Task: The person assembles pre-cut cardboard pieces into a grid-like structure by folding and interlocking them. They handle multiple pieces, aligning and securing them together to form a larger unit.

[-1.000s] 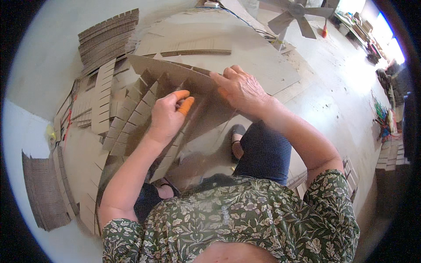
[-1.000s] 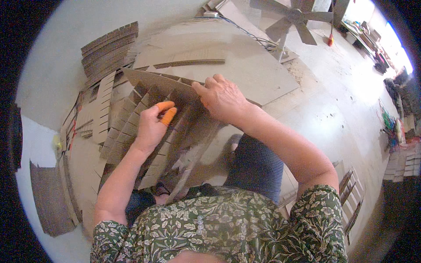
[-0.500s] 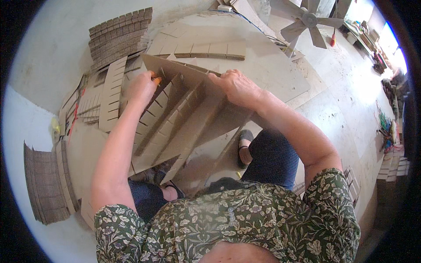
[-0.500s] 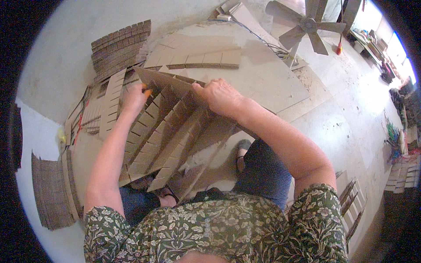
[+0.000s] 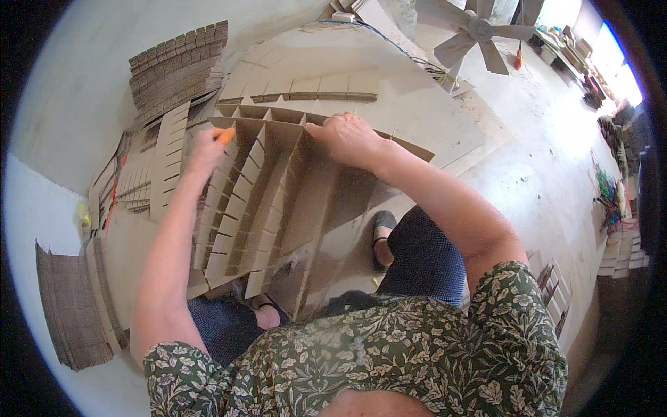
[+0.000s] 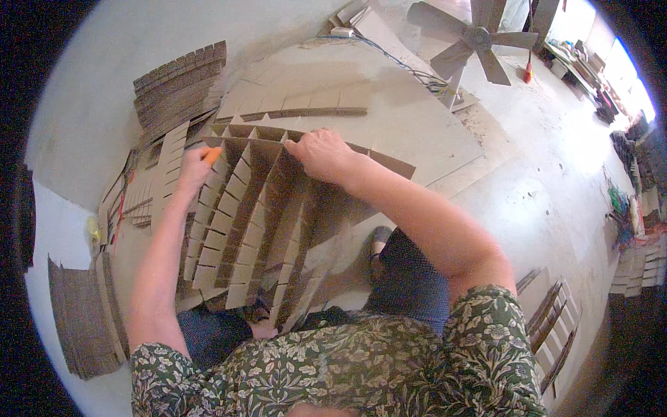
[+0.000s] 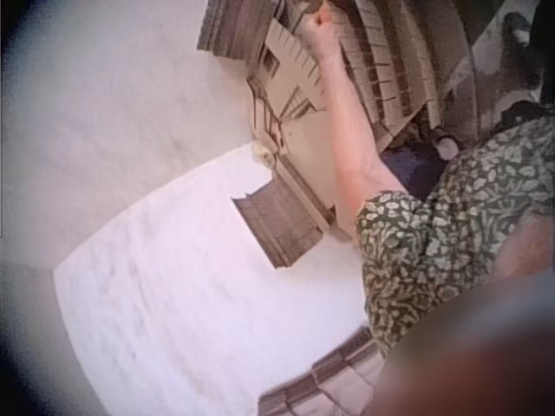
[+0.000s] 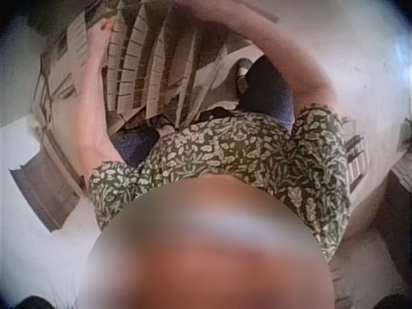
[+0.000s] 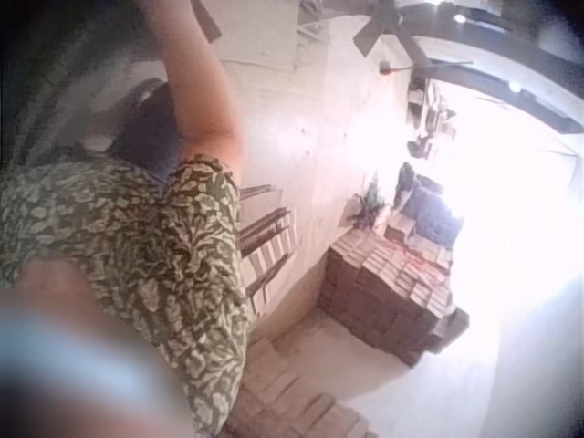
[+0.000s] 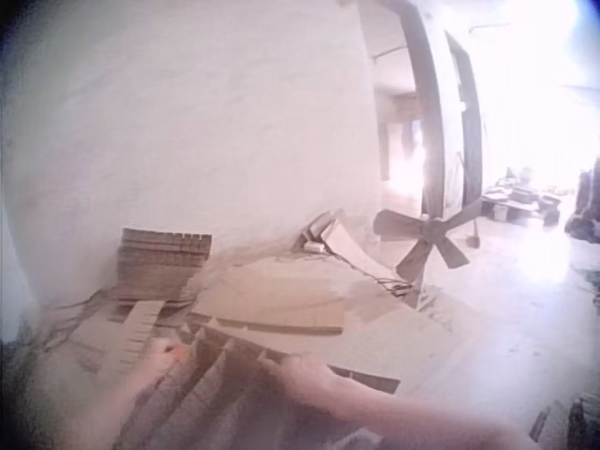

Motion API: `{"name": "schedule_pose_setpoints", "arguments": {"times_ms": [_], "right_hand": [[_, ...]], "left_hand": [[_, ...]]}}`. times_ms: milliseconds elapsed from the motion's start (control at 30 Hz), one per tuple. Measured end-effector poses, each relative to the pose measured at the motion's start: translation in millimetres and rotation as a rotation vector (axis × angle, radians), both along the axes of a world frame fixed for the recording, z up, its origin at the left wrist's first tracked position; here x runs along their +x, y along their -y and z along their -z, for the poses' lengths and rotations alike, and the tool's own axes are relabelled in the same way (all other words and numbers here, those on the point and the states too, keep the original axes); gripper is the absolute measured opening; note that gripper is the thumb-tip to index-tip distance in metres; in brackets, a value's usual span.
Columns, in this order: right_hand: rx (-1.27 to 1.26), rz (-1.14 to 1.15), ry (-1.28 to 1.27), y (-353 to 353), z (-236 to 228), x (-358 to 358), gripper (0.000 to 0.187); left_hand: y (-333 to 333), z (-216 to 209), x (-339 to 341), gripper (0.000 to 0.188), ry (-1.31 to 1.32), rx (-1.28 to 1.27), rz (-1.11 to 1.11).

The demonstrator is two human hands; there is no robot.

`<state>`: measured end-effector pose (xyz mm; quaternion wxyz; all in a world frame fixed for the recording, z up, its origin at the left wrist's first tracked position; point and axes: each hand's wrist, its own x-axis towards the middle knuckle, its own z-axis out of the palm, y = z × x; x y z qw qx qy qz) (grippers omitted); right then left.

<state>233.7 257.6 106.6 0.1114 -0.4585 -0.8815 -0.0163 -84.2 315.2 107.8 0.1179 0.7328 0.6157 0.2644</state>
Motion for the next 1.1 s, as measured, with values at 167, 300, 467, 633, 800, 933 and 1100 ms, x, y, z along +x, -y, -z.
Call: {"name": "schedule_pose_setpoints", "arguments": {"times_ms": [167, 300, 467, 633, 800, 933, 1100], "right_hand": [[-0.071, 0.09, 0.077, -11.5, -9.3, -10.5, 0.043], [0.036, 0.145, 0.035, -34.3, 0.8, 1.2, 0.051], [0.073, 0.154, -0.114, -43.1, -3.1, 0.2, 0.033], [0.159, 0.049, -0.384, -46.9, 0.7, -0.8, 0.03], [0.302, -0.136, -0.563, -1.2, -13.8, -10.0, 0.029], [0.217, -0.241, -0.658, 41.3, -10.0, -19.5, 0.025], [0.089, -0.194, -0.723, 84.9, -3.2, -10.3, 0.021]], "left_hand": [[56.9, 6.4, -95.9, 0.032, 0.095, 0.071, -0.157], [159.3, 19.3, -151.9, 0.052, -0.124, 0.168, -0.302], [266.8, 38.3, -161.9, 0.061, -0.599, 0.137, -0.449], [277.4, 45.2, -188.6, 0.052, -0.44, 0.252, -0.473], [259.3, 2.0, -159.2, 0.034, -0.386, 0.028, -0.632], [252.7, 16.4, -170.8, 0.029, -0.566, -0.033, -0.598], [236.0, 25.1, -205.7, 0.026, 0.054, -0.013, -0.599]]}}
